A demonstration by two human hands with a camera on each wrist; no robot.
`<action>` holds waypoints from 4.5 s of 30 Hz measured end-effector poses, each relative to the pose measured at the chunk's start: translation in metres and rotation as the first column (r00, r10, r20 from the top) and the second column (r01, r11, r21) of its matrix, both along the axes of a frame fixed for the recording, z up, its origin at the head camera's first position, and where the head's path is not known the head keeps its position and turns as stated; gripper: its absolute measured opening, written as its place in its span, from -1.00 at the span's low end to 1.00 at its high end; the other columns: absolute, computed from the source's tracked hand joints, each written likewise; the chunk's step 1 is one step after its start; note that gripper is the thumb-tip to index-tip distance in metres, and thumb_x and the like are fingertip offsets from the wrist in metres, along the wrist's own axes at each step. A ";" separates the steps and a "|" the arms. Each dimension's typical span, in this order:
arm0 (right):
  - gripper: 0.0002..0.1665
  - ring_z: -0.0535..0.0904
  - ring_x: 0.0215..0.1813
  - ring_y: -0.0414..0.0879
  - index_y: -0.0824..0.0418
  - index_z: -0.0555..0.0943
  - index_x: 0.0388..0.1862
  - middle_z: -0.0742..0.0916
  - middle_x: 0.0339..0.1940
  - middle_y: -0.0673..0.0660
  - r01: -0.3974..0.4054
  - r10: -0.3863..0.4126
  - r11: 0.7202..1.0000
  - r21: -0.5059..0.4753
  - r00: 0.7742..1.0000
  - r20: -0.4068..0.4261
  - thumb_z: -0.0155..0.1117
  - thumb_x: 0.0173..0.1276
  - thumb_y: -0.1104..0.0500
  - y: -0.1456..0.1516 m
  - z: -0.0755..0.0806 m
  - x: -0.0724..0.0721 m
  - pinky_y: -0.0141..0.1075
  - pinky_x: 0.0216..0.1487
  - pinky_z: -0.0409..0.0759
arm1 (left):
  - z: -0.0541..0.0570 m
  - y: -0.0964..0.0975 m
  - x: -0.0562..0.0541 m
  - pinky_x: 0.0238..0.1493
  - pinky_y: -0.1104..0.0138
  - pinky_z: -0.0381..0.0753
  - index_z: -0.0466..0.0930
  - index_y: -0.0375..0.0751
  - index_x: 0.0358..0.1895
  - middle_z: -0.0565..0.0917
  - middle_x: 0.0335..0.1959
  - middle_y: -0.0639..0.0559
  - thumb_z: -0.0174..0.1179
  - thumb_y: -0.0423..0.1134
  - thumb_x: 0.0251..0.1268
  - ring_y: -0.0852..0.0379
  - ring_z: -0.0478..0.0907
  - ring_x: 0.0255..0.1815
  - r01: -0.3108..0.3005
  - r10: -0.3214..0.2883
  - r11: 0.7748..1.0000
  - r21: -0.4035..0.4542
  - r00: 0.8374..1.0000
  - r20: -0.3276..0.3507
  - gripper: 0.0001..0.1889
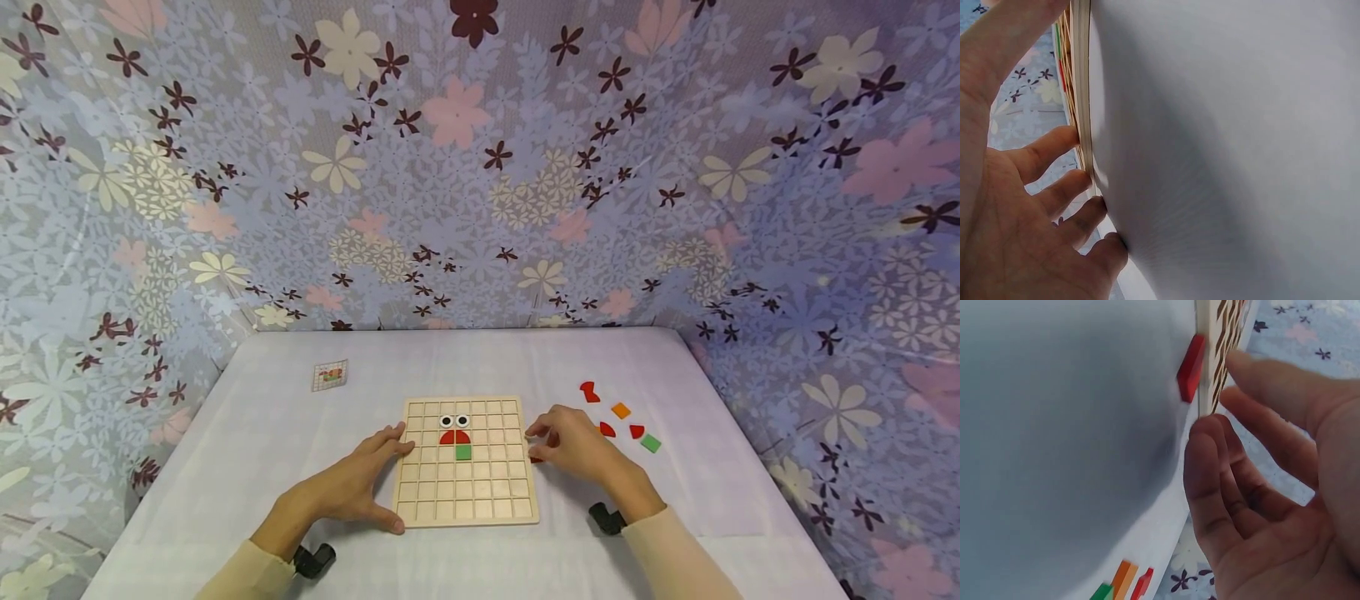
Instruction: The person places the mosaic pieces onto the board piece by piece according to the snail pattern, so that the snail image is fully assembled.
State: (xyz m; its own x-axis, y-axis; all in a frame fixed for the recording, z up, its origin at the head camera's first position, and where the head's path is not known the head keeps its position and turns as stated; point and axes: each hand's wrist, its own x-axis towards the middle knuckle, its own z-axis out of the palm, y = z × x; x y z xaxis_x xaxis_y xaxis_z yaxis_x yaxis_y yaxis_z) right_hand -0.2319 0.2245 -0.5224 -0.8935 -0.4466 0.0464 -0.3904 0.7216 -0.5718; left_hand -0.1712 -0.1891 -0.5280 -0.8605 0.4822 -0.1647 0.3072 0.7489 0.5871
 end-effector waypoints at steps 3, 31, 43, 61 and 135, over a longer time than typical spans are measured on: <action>-0.68 0.60 -0.28 -0.32 0.10 0.94 0.08 0.81 -0.16 -0.07 -0.032 0.032 0.999 0.010 0.999 0.026 0.81 0.39 0.13 0.006 -0.001 0.002 -0.42 -0.25 0.66 | 0.000 0.000 0.000 0.90 -0.36 0.28 0.40 -0.17 0.78 0.10 0.98 -0.28 0.93 0.19 -0.08 -0.41 0.02 1.00 -0.004 0.004 1.000 -0.010 1.000 -0.004 0.33; -0.69 0.60 -0.17 -0.33 0.03 0.91 0.10 0.79 -0.07 -0.08 -0.069 0.069 0.998 0.005 0.998 0.015 0.77 0.43 0.19 0.012 -0.010 0.002 -0.43 -0.13 0.69 | -0.002 0.000 0.000 0.89 -0.35 0.30 0.39 -0.13 0.79 0.09 0.99 -0.24 0.92 0.23 -0.07 -0.39 0.01 1.01 -0.005 0.005 1.000 -0.021 1.000 -0.010 0.33; -0.69 0.66 -0.14 -0.29 0.08 0.89 0.06 0.79 -0.07 -0.05 -0.029 0.029 0.999 0.024 0.999 0.029 0.64 0.44 0.37 0.008 -0.011 0.000 -0.43 -0.10 0.75 | -0.002 0.000 0.000 0.89 -0.36 0.31 0.40 -0.14 0.78 0.09 0.99 -0.25 0.93 0.21 -0.08 -0.40 0.01 1.00 -0.005 0.005 1.000 -0.018 1.000 -0.009 0.33; -0.75 0.63 -0.22 -0.25 0.10 0.90 0.04 0.81 -0.21 -0.11 0.068 -0.071 0.996 0.058 0.996 0.045 0.72 0.44 0.27 0.002 -0.011 0.001 -0.42 -0.18 0.66 | -0.001 0.000 0.001 0.89 -0.37 0.28 0.41 -0.16 0.77 0.08 0.99 -0.28 0.92 0.21 -0.06 -0.42 0.00 1.00 0.007 -0.007 1.000 -0.013 1.000 -0.004 0.31; -0.94 0.62 -0.22 -0.41 0.21 0.98 -0.14 0.84 -0.16 -0.01 -0.186 0.184 0.976 -0.118 0.983 -0.029 0.66 0.50 0.34 -0.100 -0.014 0.028 -0.49 -0.24 0.71 | -0.002 -0.002 0.000 0.89 -0.39 0.26 0.40 -0.19 0.77 0.09 0.98 -0.31 0.91 0.21 -0.04 -0.45 0.01 0.99 0.017 -0.017 1.000 -0.006 1.000 -0.013 0.30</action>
